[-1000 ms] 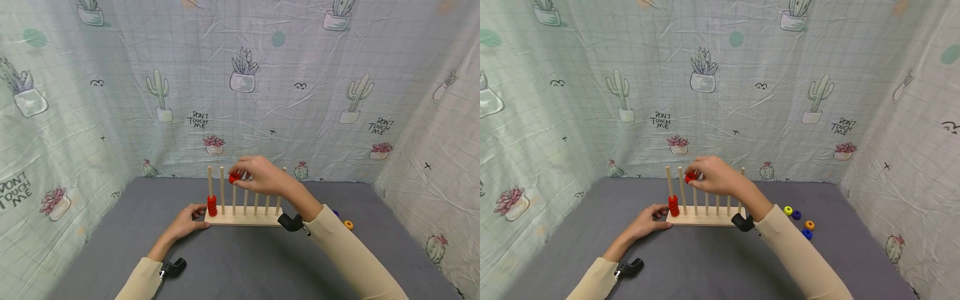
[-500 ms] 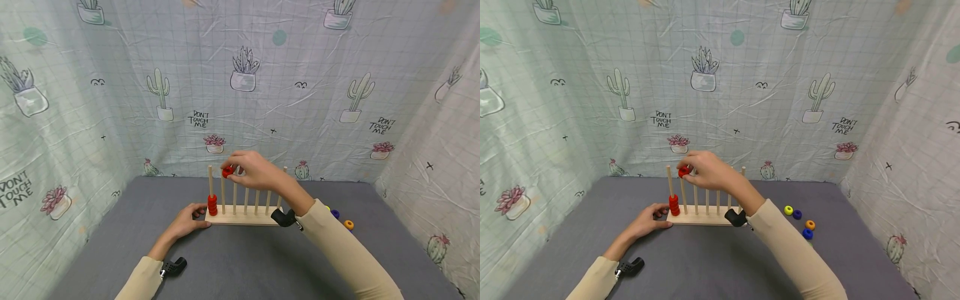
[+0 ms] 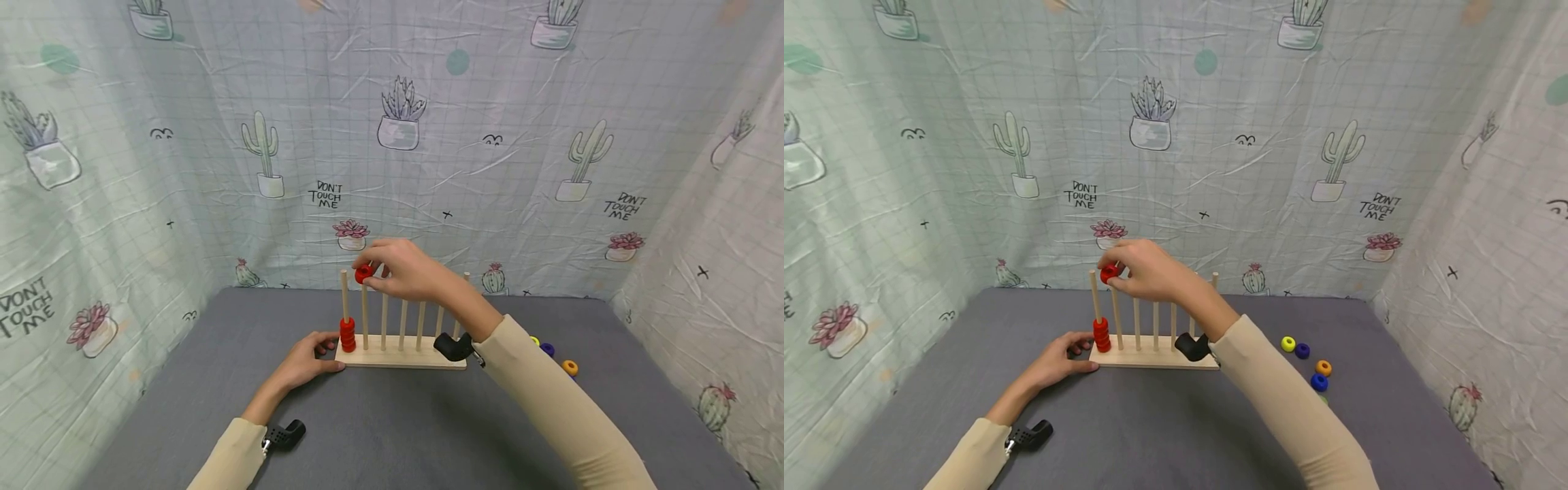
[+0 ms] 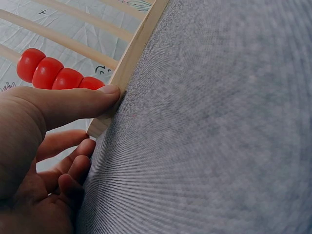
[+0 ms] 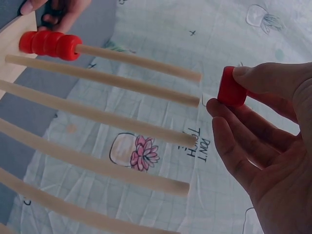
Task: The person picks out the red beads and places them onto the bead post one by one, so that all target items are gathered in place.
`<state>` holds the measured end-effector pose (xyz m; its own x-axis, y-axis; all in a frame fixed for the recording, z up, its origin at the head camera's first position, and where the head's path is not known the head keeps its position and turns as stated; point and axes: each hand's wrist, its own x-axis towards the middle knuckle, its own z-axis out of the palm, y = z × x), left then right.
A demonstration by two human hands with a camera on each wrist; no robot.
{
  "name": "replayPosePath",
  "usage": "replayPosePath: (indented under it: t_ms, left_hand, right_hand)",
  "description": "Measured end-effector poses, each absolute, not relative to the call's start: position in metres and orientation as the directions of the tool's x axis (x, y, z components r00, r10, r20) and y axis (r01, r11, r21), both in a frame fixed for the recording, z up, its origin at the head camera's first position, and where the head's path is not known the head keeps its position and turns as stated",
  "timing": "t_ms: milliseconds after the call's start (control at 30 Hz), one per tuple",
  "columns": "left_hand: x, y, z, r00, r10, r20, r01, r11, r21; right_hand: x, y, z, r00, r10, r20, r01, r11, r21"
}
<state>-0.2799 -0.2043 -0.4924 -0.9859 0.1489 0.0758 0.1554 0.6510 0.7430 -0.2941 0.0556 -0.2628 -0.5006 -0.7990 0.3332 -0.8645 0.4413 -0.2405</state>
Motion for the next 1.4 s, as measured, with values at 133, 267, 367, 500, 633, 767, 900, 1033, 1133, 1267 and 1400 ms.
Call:
replayPosePath:
  t_ms: [133,267,367,500,633,767,900,1033,1133,1267,1400]
  left_hand:
    - [-0.28,-0.203,-0.493,-0.986,0.15,0.077,0.158,0.652,0.742]
    - [-0.28,-0.202,-0.493,-0.985,0.155,0.082,0.164,0.655,0.737]
    - [-0.28,-0.202,-0.494,-0.984,0.154,0.084,0.166,0.657,0.736]
    - [-0.281,-0.203,-0.494,-0.983,0.158,0.088,0.171,0.657,0.735]
    - [-0.282,-0.204,-0.494,-0.982,0.164,0.089,0.177,0.658,0.732]
    - [-0.282,-0.204,-0.493,-0.981,0.17,0.092,0.182,0.657,0.731]
    - [-0.281,-0.204,-0.493,-0.981,0.169,0.091,0.181,0.655,0.734]
    - [-0.281,-0.204,-0.493,-0.98,0.175,0.095,0.187,0.654,0.733]
    - [-0.281,-0.205,-0.494,-0.979,0.178,0.099,0.193,0.654,0.731]
    - [-0.281,-0.206,-0.495,-0.978,0.181,0.1,0.196,0.651,0.733]
    - [-0.28,-0.206,-0.495,-0.98,0.176,0.096,0.189,0.653,0.734]
  right_hand:
    - [-0.294,0.053,-0.262,-0.515,-0.793,0.325,-0.856,0.455,-0.247]
    - [-0.295,0.05,-0.262,-0.523,-0.793,0.312,-0.851,0.466,-0.243]
    - [-0.296,0.048,-0.262,-0.525,-0.793,0.308,-0.85,0.47,-0.237]
    - [-0.298,0.047,-0.262,-0.525,-0.793,0.311,-0.85,0.47,-0.237]
    - [-0.299,0.047,-0.262,-0.528,-0.791,0.31,-0.848,0.472,-0.239]
    - [-0.299,0.046,-0.262,-0.535,-0.789,0.302,-0.844,0.479,-0.242]
    - [-0.3,0.044,-0.261,-0.539,-0.787,0.301,-0.841,0.482,-0.246]
    - [-0.301,0.043,-0.262,-0.537,-0.787,0.303,-0.842,0.48,-0.246]
    - [-0.301,0.041,-0.262,-0.536,-0.788,0.302,-0.843,0.479,-0.246]
    - [-0.302,0.039,-0.262,-0.538,-0.788,0.3,-0.841,0.481,-0.247]
    - [-0.302,0.036,-0.261,-0.546,-0.784,0.295,-0.836,0.485,-0.256]
